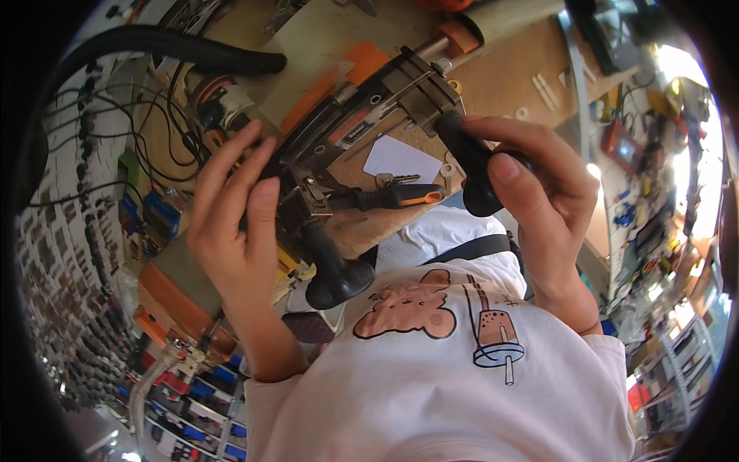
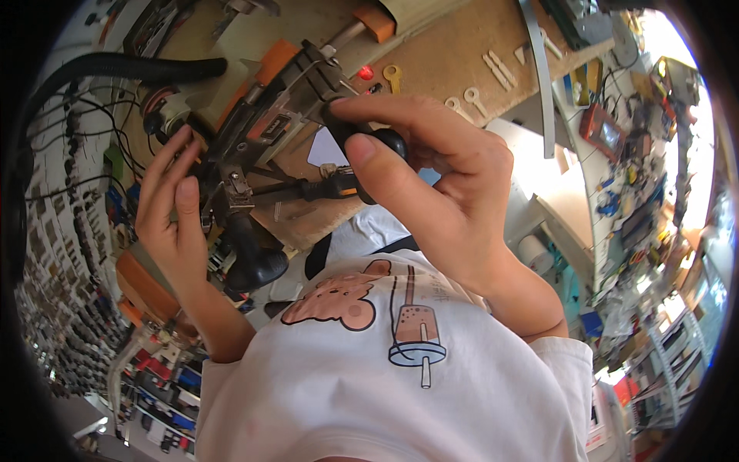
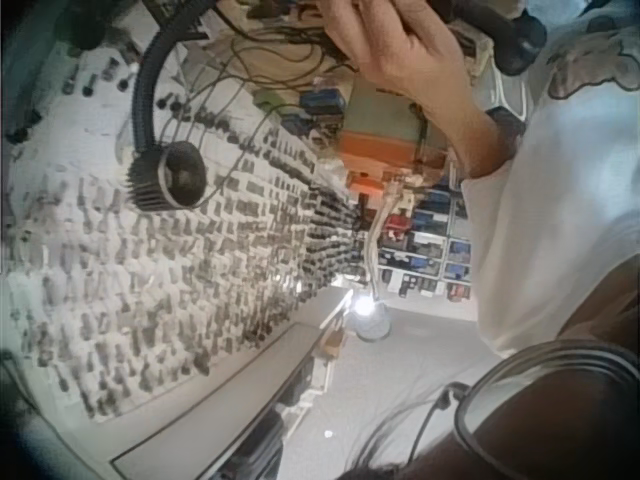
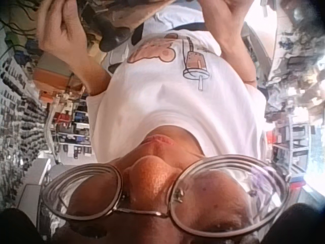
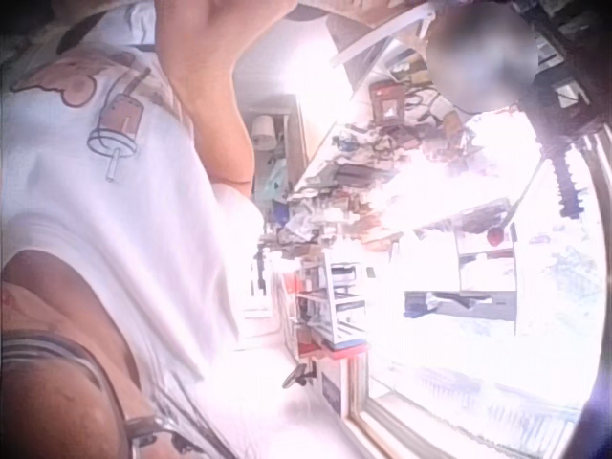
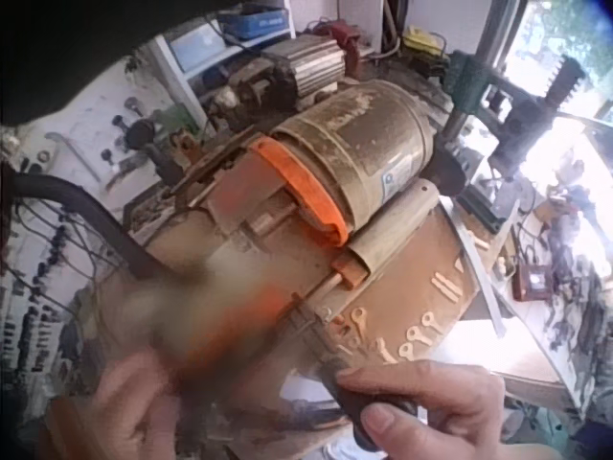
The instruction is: The person receives a set of keys, selects one, and uses a key duplicator machine to cut a new key. They secure the key in the machine's vise, operate the cutting wheel, and repeatedly inspect the cut profile.
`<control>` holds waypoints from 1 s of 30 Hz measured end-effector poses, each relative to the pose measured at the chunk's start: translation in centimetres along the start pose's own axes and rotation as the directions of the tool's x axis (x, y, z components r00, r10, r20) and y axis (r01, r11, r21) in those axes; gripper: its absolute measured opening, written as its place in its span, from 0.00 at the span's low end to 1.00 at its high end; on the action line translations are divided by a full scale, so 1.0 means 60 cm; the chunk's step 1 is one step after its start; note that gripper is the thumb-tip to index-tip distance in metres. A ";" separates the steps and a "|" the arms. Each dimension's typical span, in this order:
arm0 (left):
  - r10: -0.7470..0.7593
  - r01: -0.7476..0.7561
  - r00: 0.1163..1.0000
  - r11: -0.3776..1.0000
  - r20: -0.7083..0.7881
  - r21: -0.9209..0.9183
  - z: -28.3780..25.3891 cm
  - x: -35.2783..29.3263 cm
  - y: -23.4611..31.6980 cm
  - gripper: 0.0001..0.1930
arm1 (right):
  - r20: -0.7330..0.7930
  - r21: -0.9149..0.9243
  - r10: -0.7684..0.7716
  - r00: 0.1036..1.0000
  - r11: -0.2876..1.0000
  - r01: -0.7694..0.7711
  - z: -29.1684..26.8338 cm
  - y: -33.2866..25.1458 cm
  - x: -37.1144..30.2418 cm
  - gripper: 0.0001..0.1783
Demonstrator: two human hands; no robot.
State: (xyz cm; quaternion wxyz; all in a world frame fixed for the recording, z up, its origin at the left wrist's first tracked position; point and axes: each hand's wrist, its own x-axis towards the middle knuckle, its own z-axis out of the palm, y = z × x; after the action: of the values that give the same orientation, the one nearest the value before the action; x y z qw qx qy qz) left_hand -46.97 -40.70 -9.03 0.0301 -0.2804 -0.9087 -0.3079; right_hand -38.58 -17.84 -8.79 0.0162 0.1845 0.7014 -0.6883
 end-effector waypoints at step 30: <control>-0.566 0.221 0.604 0.795 -0.561 -0.564 0.059 -0.103 0.074 0.32 | -0.014 -0.609 -0.672 0.740 0.593 0.527 -0.114 -0.065 0.153 0.20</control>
State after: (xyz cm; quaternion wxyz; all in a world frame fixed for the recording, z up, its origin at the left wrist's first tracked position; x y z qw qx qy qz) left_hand -39.00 -38.76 -10.90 0.2409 0.0745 -0.7703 -0.5857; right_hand -46.62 -8.98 -7.25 -0.2496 0.0045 0.8895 -0.3826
